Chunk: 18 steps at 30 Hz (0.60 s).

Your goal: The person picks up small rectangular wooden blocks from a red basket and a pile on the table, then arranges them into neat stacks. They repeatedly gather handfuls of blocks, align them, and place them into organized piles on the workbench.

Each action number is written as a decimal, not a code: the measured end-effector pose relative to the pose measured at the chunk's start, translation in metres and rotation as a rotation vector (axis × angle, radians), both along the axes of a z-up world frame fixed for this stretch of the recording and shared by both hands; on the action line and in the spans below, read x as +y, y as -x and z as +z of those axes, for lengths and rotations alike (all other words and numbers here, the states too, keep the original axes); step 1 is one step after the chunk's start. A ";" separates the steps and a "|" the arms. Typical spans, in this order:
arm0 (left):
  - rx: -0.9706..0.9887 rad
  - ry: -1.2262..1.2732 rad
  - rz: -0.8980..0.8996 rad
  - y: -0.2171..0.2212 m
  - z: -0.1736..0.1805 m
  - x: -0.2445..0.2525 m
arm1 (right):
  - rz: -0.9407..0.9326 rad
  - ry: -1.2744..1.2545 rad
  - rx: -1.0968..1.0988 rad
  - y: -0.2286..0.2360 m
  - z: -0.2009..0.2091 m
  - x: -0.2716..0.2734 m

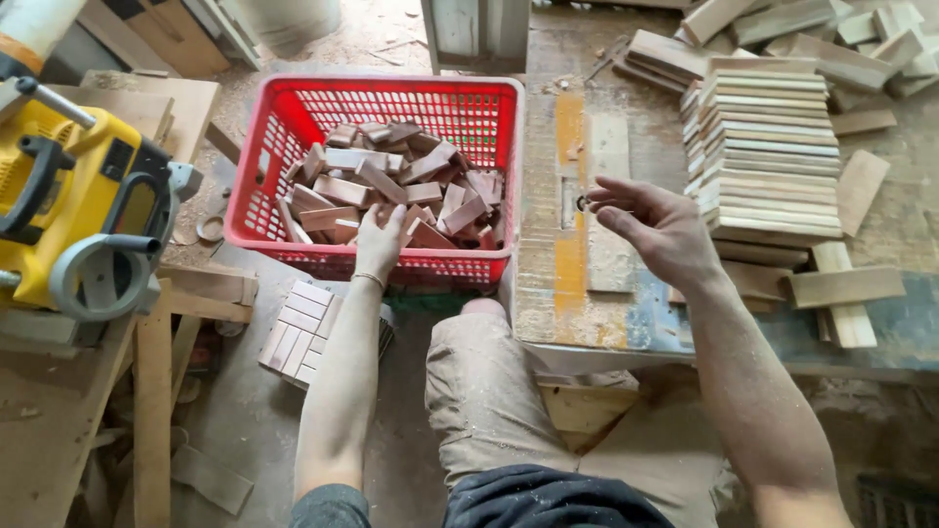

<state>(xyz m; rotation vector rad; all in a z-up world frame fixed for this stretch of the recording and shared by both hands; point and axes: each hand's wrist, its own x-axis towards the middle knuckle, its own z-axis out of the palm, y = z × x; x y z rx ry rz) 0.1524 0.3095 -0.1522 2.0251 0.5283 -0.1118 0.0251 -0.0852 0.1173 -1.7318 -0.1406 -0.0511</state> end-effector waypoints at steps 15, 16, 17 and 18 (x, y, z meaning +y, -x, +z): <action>-0.654 -0.145 -0.743 0.188 0.127 -0.370 | -0.905 0.517 0.158 0.132 -0.096 -0.257; -0.659 -0.138 -0.759 0.190 0.128 -0.380 | -0.922 0.517 0.159 0.134 -0.093 -0.257; -0.706 -0.240 -0.736 0.192 0.128 -0.390 | -0.841 0.592 0.197 0.135 -0.090 -0.257; -0.746 -0.346 -0.708 0.194 0.128 -0.397 | -0.750 0.663 0.237 0.135 -0.088 -0.255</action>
